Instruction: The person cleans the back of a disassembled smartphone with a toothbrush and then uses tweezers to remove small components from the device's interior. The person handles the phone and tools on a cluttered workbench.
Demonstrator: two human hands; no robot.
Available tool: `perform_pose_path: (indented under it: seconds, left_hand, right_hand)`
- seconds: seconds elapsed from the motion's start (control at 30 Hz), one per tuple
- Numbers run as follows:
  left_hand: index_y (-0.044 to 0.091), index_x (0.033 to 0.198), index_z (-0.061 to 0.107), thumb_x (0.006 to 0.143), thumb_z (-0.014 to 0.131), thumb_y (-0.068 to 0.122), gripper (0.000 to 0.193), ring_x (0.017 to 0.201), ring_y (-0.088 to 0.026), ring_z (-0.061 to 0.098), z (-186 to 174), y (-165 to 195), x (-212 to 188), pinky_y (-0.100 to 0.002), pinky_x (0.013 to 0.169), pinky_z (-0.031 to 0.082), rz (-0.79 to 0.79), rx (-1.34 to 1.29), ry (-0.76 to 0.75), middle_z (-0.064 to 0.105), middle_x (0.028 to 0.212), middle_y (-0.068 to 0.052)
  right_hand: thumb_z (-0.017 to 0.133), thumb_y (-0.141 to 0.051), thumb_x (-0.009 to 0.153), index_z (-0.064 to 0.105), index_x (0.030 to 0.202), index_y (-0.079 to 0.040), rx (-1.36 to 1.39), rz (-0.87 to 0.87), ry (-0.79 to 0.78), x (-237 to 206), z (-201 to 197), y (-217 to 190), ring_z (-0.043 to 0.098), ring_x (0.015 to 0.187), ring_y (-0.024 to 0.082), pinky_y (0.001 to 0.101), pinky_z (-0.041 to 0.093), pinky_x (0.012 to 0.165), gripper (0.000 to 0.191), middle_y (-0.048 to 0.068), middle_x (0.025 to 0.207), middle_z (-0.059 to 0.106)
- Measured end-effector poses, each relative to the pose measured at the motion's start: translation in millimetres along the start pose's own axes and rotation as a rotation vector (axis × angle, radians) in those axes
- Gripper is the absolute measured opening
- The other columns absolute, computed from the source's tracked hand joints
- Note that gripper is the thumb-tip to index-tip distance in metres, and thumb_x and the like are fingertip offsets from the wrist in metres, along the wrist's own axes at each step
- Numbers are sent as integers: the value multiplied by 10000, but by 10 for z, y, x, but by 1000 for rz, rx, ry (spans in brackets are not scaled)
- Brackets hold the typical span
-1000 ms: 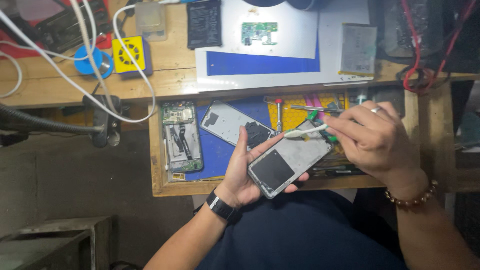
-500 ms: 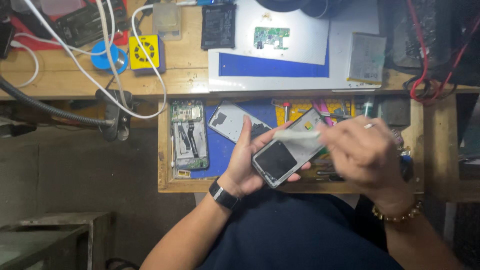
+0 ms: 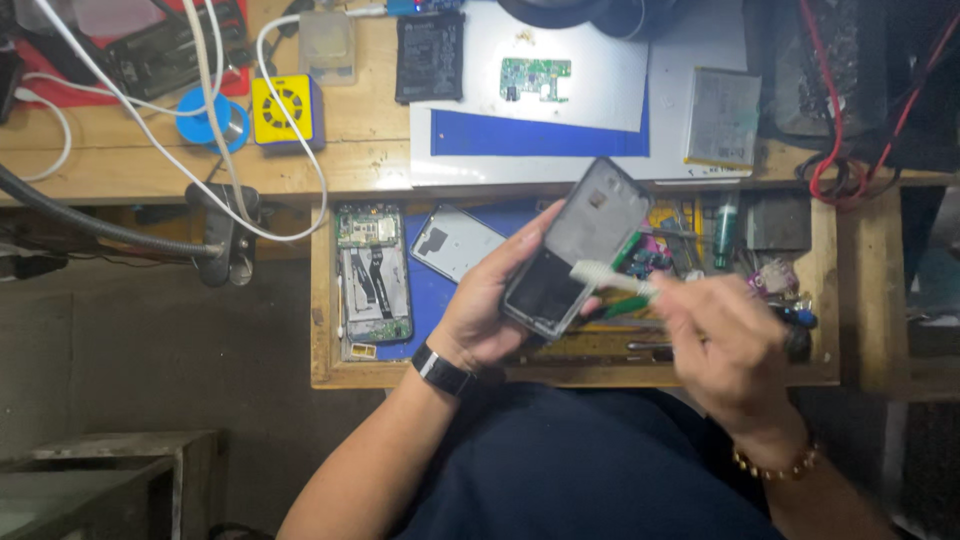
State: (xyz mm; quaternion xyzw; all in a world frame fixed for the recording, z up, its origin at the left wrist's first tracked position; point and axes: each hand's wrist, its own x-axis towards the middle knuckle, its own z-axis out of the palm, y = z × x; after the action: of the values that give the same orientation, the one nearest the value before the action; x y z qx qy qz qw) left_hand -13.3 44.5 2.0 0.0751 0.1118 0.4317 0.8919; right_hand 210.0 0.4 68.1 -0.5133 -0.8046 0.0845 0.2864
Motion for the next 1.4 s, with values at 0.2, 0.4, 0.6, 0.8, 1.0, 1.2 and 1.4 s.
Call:
perform_pose_path:
  seconds: [0.2,0.4,0.6,0.8,1.0,1.2,1.4]
  left_hand:
    - [165,1683,252,1092,537,286,667,1362,-449,524,25,-15,34,-515,1068,552,29,-154,-72,401,1597,-241]
    - [181,1677,261,1084,544,286,666,1368,-447,518,4,-47,56,-512,1055,550,76,-108,-27,409,1604,-223]
    - [173,1663,270,1078,518,274,644,1341,-444,536,-4,-90,72,-510,1041,554,101,-108,5,431,1577,-215]
    - [170,1675,272,1094,509,262,634,1367,-421,531,-1,-38,29,-504,1078,539,158,-126,-25,435,1588,-203]
    - [160,1652,287,1086,509,275,619,1373,-423,515,40,-31,46,-515,1076,532,207,-101,-19,452,1562,-203]
    - [153,1646,297,1101,475,271,586,1394,-439,495,96,11,25,-527,1114,493,260,-73,47,425,1584,-205]
    - [187,1619,270,1090,439,264,560,1380,-481,466,151,-28,22,-567,1127,457,266,-101,42,408,1572,-225]
  right_hand:
    - [728,31,882,699,968,-32,206,-19,53,-295,243,106,667,773,222,332,540,651,110,102,890,684]
    - [767,26,847,691,979,-5,138,-113,65,-150,243,-124,644,741,256,380,516,634,156,116,862,663]
    - [722,57,869,691,986,5,99,-155,55,-170,293,-100,639,722,256,379,502,597,131,115,843,655]
    - [659,80,862,698,1090,18,312,-24,-78,-182,105,35,692,722,166,280,554,587,239,86,899,703]
    - [711,18,864,740,1073,-11,268,79,-74,-97,62,-76,689,704,167,292,537,597,213,85,836,714]
    - [751,-17,850,765,1017,-37,203,123,-161,-128,92,-58,655,617,175,313,516,544,168,69,780,711]
    - [771,-26,820,765,1031,-8,162,-6,-131,-77,68,-105,641,601,204,345,495,523,212,78,723,683]
